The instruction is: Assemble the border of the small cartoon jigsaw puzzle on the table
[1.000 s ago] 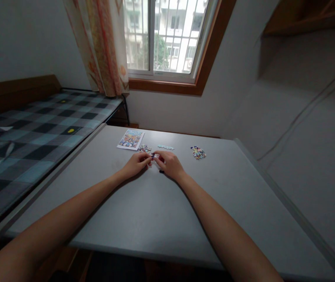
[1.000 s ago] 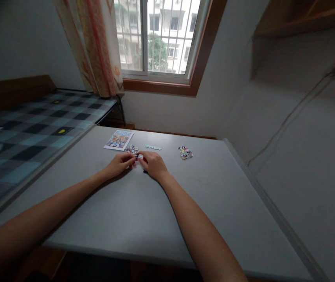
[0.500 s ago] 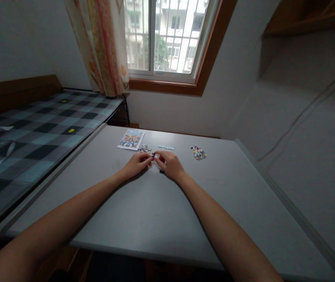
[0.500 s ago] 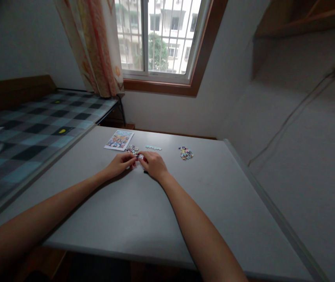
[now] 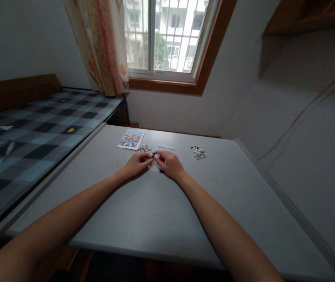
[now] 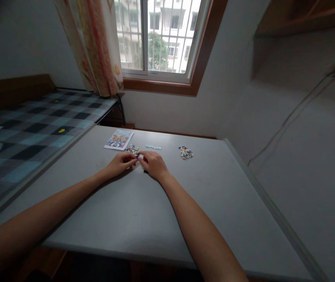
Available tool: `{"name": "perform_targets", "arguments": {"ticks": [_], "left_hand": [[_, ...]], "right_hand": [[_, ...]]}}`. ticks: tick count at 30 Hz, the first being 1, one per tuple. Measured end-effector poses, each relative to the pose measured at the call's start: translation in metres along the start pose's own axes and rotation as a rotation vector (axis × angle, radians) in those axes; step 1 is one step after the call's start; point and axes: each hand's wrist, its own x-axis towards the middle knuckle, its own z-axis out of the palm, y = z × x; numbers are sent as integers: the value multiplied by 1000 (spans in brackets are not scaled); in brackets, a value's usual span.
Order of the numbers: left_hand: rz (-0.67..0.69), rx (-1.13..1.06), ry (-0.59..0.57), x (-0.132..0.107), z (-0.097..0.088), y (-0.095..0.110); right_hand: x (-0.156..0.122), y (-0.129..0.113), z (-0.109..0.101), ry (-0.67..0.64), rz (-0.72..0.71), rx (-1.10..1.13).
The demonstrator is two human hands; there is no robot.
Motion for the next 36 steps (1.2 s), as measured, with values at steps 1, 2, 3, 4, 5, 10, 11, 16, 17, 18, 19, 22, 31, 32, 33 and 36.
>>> {"name": "perform_targets", "arguments": {"ticks": [1, 2, 3, 4, 5, 10, 11, 16, 17, 18, 19, 22, 31, 32, 33, 36], "left_hand": [[3, -2, 2, 0, 0, 1], [7, -2, 4, 0, 0, 1], [11, 0, 5, -1, 0, 2], [15, 2, 6, -1, 0, 2], [16, 5, 5, -1, 0, 2], [22, 17, 5, -1, 0, 0], [24, 18, 5, -1, 0, 0], [19, 11, -5, -1, 0, -1], [16, 12, -7, -1, 0, 0], [17, 15, -8, 0, 0, 0], [20, 20, -6, 0, 0, 0], [34, 34, -5, 0, 1, 0], [27, 8, -8, 0, 1, 0], [25, 7, -8, 0, 1, 1], [23, 5, -5, -1, 1, 1], [22, 2, -4, -1, 1, 2]], "right_hand": [[0, 0, 0, 2, -1, -2], [0, 0, 0, 3, -4, -3], [0, 0, 0, 5, -7, -3], [0, 0, 0, 6, -10, -3], [0, 0, 0, 6, -11, -3], [0, 0, -1, -3, -2, -2], [0, 0, -1, -7, -2, 0], [0, 0, -1, -8, -1, 5], [0, 0, -1, -6, -1, 4], [0, 0, -1, -3, -3, 2], [-1, 0, 0, 0, -5, 0], [-1, 0, 0, 7, -11, -8], [-1, 0, 0, 7, -11, 0], [-1, 0, 0, 6, -8, -1], [0, 1, 0, 6, -6, -2], [0, 1, 0, 6, -6, 2]]}}
